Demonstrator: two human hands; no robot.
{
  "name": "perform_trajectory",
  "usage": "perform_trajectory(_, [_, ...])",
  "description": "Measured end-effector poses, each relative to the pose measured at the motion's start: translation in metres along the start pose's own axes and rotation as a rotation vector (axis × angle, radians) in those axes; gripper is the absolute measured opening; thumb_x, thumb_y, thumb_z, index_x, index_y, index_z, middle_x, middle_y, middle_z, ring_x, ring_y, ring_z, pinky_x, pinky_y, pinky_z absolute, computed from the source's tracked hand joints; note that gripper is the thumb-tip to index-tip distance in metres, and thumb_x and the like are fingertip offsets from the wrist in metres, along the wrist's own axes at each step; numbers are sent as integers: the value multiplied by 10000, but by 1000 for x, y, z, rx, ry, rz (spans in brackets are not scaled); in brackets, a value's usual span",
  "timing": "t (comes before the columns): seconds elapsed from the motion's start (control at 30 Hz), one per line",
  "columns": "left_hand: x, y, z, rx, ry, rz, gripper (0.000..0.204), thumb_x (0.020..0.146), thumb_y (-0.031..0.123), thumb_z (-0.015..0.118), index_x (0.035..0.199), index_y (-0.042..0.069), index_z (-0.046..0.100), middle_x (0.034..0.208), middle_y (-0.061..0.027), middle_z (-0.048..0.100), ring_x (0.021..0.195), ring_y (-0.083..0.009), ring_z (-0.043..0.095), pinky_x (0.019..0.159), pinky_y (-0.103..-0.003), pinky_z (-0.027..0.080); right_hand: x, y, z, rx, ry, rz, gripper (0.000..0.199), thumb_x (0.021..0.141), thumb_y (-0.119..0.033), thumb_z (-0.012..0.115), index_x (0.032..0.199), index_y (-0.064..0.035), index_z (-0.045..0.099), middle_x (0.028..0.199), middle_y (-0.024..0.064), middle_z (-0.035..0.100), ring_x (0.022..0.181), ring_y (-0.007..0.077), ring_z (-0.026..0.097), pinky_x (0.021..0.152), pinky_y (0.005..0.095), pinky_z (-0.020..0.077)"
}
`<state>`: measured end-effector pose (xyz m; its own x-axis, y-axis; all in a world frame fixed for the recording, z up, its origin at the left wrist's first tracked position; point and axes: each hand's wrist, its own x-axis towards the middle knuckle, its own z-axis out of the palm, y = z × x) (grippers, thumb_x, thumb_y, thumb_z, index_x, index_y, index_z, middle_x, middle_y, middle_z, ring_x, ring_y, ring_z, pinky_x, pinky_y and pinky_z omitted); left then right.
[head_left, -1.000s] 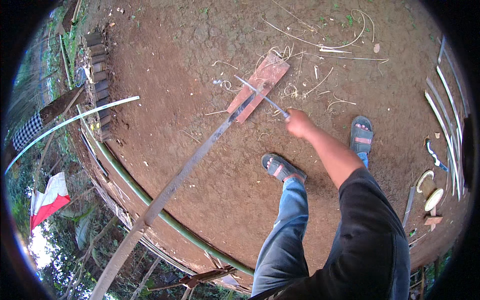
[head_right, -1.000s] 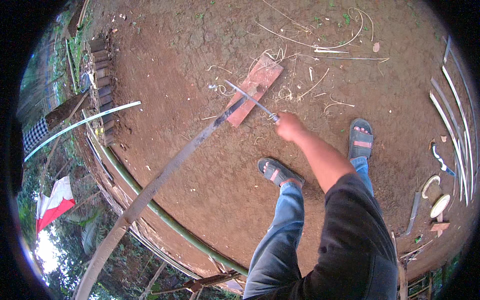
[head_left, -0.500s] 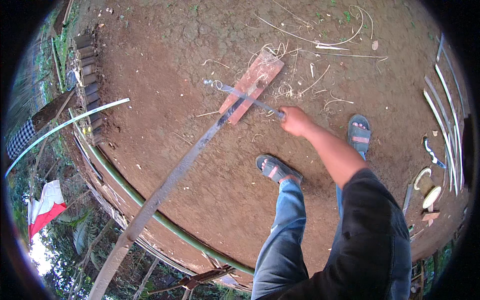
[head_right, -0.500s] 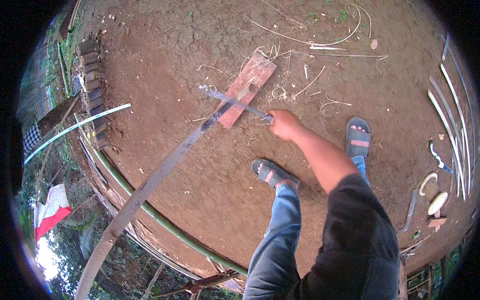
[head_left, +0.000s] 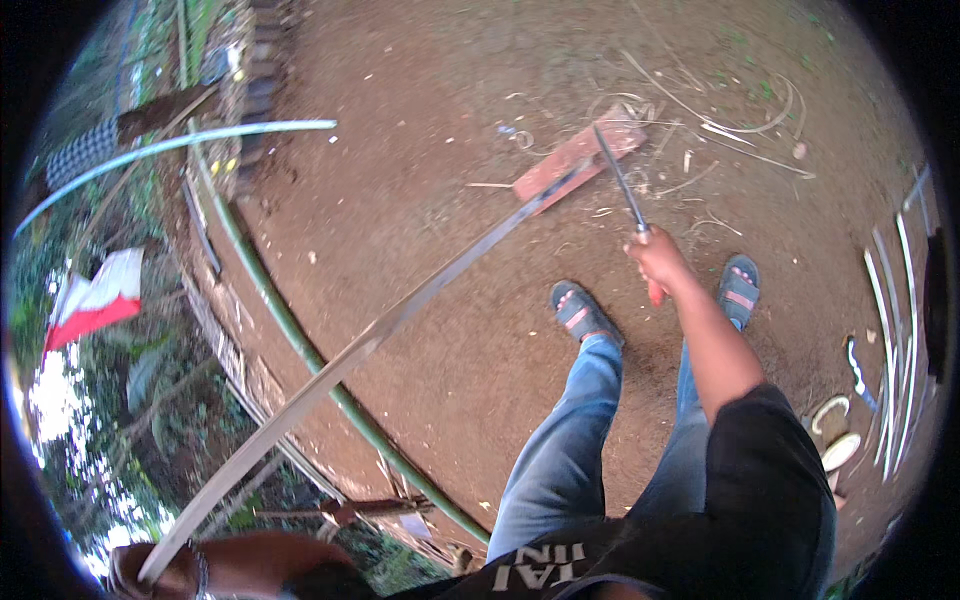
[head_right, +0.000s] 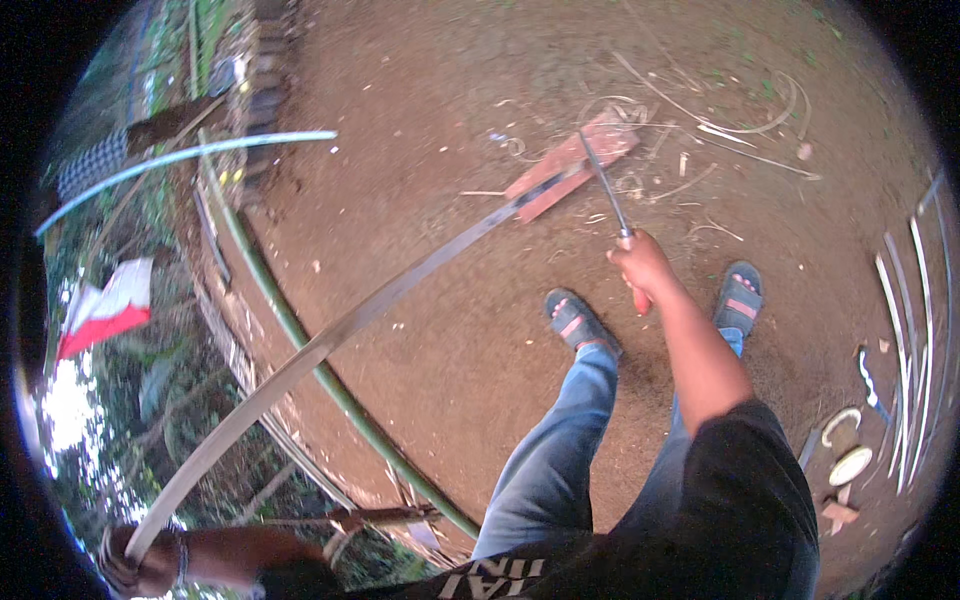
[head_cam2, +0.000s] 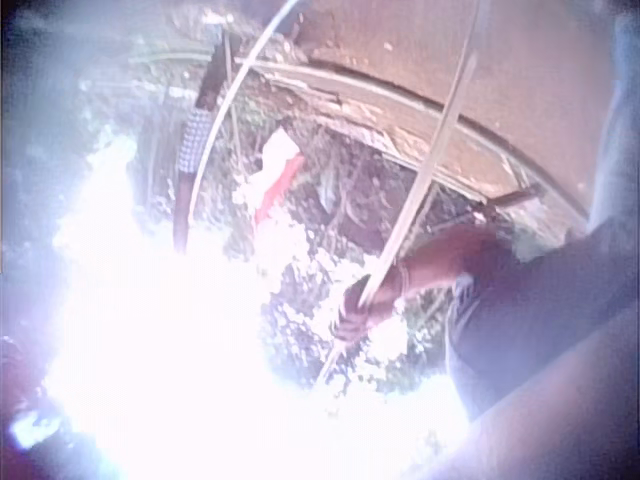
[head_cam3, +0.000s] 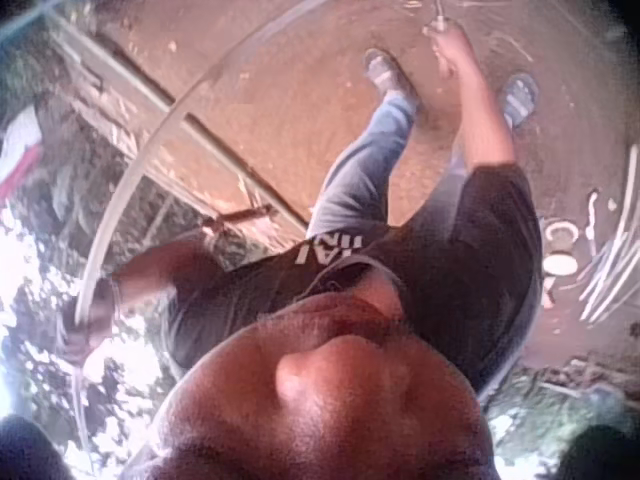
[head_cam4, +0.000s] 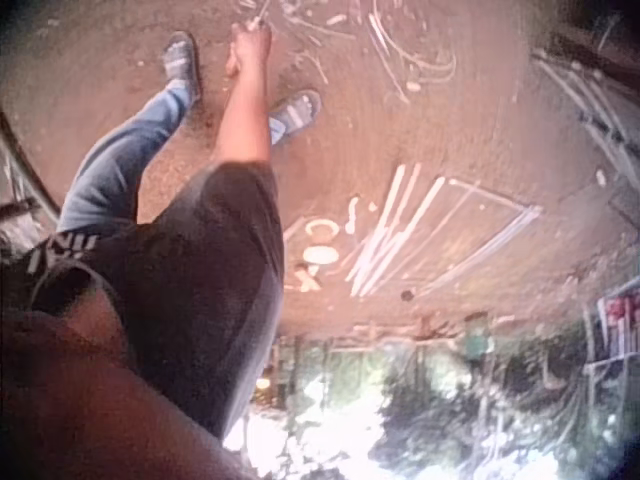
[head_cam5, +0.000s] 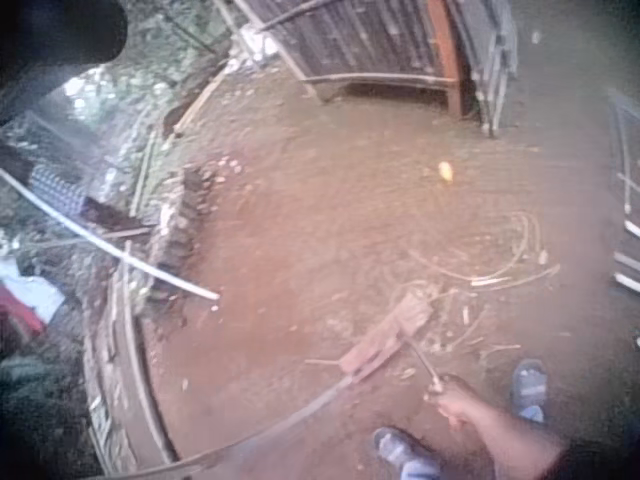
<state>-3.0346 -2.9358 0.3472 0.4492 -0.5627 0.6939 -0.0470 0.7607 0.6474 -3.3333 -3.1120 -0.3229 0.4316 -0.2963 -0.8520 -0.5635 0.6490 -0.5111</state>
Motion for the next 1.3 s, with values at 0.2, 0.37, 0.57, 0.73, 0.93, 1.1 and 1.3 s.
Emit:
perform_trajectory(0.2, [-21,-8,14,-271,-100,-10,284,784,-27,528,544,126,534,465,54,521,383,-27,450,380,-169,364,-197,-103,55,-278,57,-442,359,848,-258,671,1064,-25,505,808,161,625,752,346,634,683,436,495])
perform_trajectory(0.37, [-36,-20,13,-439,-312,33,230,739,-91,496,638,100,574,518,50,533,410,-32,473,390,-178,393,-310,-158,99,-488,-299,-508,333,847,-193,624,1119,-37,513,806,185,626,802,379,654,650,485,499])
perform_trajectory(0.57, [-43,-32,28,-515,-436,68,244,697,-129,461,669,89,566,547,45,545,426,-43,486,396,-177,398,-315,-123,132,-444,-164,-729,232,814,-187,669,981,-49,585,789,186,641,707,377,649,583,465,497])
perform_trajectory(0.73, [-53,-31,44,-384,-399,-20,191,795,-44,462,661,90,485,586,27,489,461,-63,436,440,-203,375,-330,-142,118,-438,-249,-706,228,803,-173,669,958,-41,566,737,198,624,699,389,638,597,476,499])
perform_trajectory(0.93, [-50,-43,46,-434,-429,-3,203,833,4,448,668,115,487,581,50,469,464,-47,425,449,-197,352,-292,-120,108,-576,10,-683,352,721,-140,684,1043,-77,557,858,172,629,785,365,646,663,468,510])
perform_trajectory(1.1, [-46,-43,51,-397,-421,20,219,865,43,437,674,136,489,577,68,452,466,-35,416,458,-192,333,-358,-158,118,-581,-273,-1019,205,793,-86,559,998,-96,551,826,158,648,745,337,668,615,476,522])
perform_trajectory(1.3, [-47,-49,54,-383,-416,32,243,903,90,423,681,161,491,572,91,432,468,-19,405,468,-187,309,-300,-119,107,-596,-3,-570,260,801,-130,610,1046,-65,551,773,184,633,736,387,651,630,491,516])
